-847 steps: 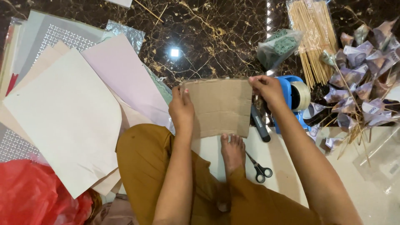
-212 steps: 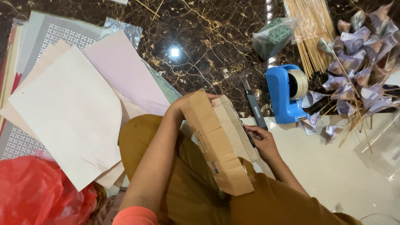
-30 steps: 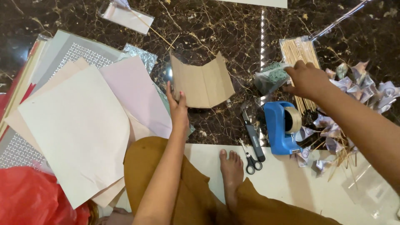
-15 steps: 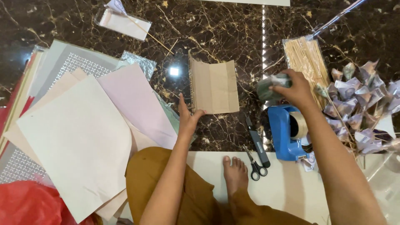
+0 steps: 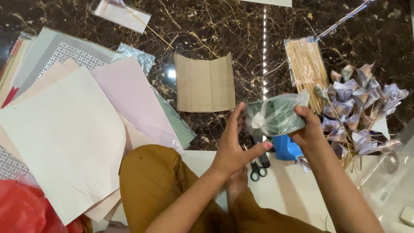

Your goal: Preparing floral foam bases by wrapping them in plastic and cutting cardboard supports.

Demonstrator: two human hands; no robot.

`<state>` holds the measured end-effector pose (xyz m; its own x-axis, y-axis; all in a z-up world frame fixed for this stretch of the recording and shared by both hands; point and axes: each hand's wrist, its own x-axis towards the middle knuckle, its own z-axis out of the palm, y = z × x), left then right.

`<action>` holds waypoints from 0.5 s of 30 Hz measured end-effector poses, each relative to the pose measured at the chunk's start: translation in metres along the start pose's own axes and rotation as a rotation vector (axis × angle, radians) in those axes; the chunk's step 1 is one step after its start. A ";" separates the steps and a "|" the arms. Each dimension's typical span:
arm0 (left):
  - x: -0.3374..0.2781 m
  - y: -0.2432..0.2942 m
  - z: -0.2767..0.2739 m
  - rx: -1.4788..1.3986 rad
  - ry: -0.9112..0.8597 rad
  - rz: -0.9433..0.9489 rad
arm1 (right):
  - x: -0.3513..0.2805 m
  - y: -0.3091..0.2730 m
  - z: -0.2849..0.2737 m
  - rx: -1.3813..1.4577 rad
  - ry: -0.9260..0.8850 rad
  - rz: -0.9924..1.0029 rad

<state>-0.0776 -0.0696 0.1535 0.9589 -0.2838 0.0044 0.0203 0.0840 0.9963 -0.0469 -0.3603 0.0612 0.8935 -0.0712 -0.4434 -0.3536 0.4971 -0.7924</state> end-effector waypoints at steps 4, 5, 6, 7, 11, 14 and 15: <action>-0.002 0.012 0.011 0.135 0.014 0.190 | -0.014 0.018 0.016 0.074 0.040 0.200; -0.001 0.003 0.013 0.136 0.013 0.191 | -0.021 0.021 0.019 0.076 0.041 0.199; -0.001 -0.007 0.014 0.182 0.083 0.262 | -0.028 0.024 0.023 0.038 0.050 0.257; 0.000 -0.017 0.016 0.228 0.154 0.330 | -0.035 0.028 0.026 -0.001 0.061 0.318; -0.003 -0.026 0.016 0.149 0.260 0.271 | -0.041 0.034 0.033 0.151 -0.109 0.283; -0.004 -0.028 0.015 0.139 0.321 0.267 | -0.042 0.044 0.030 0.150 -0.132 0.288; -0.004 -0.029 0.014 0.131 0.315 0.258 | -0.038 0.053 0.019 0.146 -0.174 0.277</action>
<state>-0.0856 -0.0838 0.1263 0.9678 0.0379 0.2487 -0.2483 -0.0140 0.9686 -0.0942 -0.3143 0.0439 0.8076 0.2257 -0.5449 -0.5568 0.5962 -0.5784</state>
